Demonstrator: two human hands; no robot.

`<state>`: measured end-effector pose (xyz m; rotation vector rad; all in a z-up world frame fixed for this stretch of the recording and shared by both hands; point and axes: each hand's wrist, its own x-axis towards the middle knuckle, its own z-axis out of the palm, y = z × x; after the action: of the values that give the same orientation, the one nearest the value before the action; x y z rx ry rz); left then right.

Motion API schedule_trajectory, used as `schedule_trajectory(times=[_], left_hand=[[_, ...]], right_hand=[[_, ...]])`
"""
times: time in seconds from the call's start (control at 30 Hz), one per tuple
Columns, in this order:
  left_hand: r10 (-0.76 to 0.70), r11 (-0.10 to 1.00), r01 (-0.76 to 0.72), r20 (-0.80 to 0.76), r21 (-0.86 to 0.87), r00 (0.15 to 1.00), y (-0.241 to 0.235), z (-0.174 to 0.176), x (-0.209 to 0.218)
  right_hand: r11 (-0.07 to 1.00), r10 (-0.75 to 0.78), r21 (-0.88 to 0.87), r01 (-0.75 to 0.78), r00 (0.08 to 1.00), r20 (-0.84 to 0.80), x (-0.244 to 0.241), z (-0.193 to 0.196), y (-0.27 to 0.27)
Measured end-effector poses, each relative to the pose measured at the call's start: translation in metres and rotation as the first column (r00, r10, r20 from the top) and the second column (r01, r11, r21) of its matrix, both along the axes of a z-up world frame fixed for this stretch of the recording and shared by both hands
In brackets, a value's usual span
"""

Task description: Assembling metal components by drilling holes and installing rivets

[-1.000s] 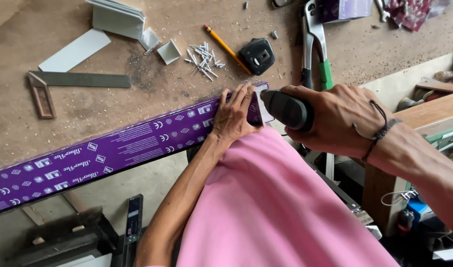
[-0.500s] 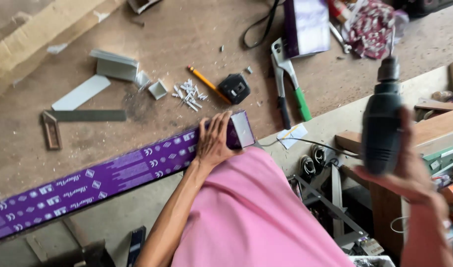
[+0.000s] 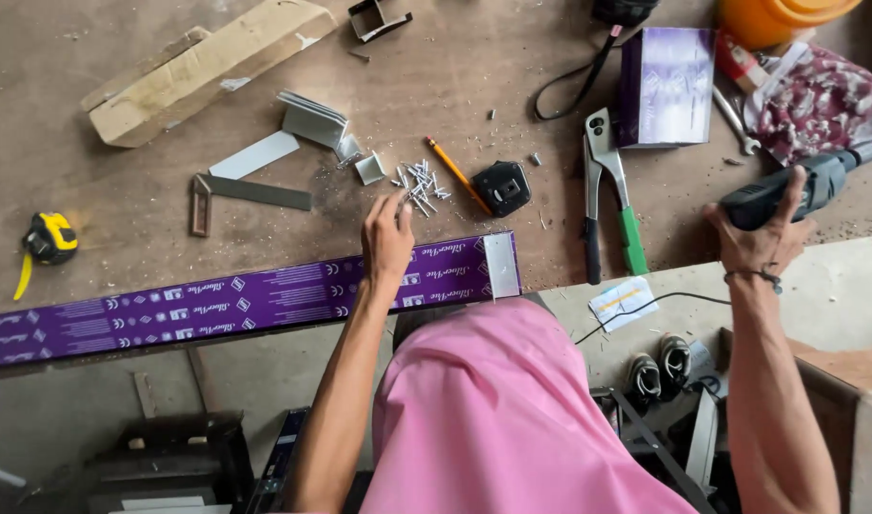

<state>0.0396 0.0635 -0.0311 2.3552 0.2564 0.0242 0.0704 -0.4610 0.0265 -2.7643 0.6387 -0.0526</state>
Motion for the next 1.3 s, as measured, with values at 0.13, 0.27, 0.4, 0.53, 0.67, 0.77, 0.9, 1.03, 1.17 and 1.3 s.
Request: schedule_trajectory(times=[0.13,0.27,0.4,0.53,0.67,0.77,0.9,1.03,1.17,1.3], left_hand=[[-0.078,0.987,0.081,-0.025,0.137,0.997,-0.019,0.027,0.039],[-0.314,0.852,0.324,-0.094,0.412,0.945,-0.019,0.033,0.073],[-0.31,0.787,0.355,-0.175,0.504,0.935,0.004,-0.051,0.094],[-0.446,0.672,0.38,-0.062,0.635,0.893,0.013,-0.045,0.091],[-0.401,0.811,0.343,0.023,0.474,0.916,0.008,0.0,0.088],[-0.212,0.973,0.199,0.108,0.12,0.971,0.0,0.042,0.081],[0.083,0.844,-0.003,0.126,-0.537,0.989,-0.03,0.079,0.067],[0.17,0.476,-0.023,0.067,-0.879,0.983,-0.099,0.132,0.047],[0.265,0.109,-0.004,0.025,-0.994,0.964,-0.164,0.181,0.046],[0.338,0.001,0.009,0.008,-1.0,0.941,-0.193,0.18,0.048]], right_hand=[[0.995,0.091,-0.043,-0.088,0.993,0.076,-0.008,0.006,-0.002],[0.906,0.421,-0.168,-0.389,0.871,0.253,-0.04,-0.079,0.05],[0.924,0.383,0.046,-0.381,0.923,-0.046,-0.029,-0.042,0.148],[0.954,0.299,0.042,-0.296,0.938,-0.176,-0.021,-0.054,0.154],[0.845,0.378,0.246,-0.476,0.855,0.355,-0.029,-0.043,0.129],[0.756,0.308,0.372,-0.539,0.794,0.525,-0.043,0.015,0.124],[0.558,0.04,0.624,-0.546,0.769,0.638,-0.052,0.091,0.137],[0.304,0.002,0.895,-0.327,0.939,0.343,-0.043,0.105,0.155],[-0.031,-0.003,0.976,-0.217,0.976,0.217,-0.059,0.077,0.172],[-0.217,0.089,0.967,-0.131,0.984,0.153,-0.071,0.051,0.184]])
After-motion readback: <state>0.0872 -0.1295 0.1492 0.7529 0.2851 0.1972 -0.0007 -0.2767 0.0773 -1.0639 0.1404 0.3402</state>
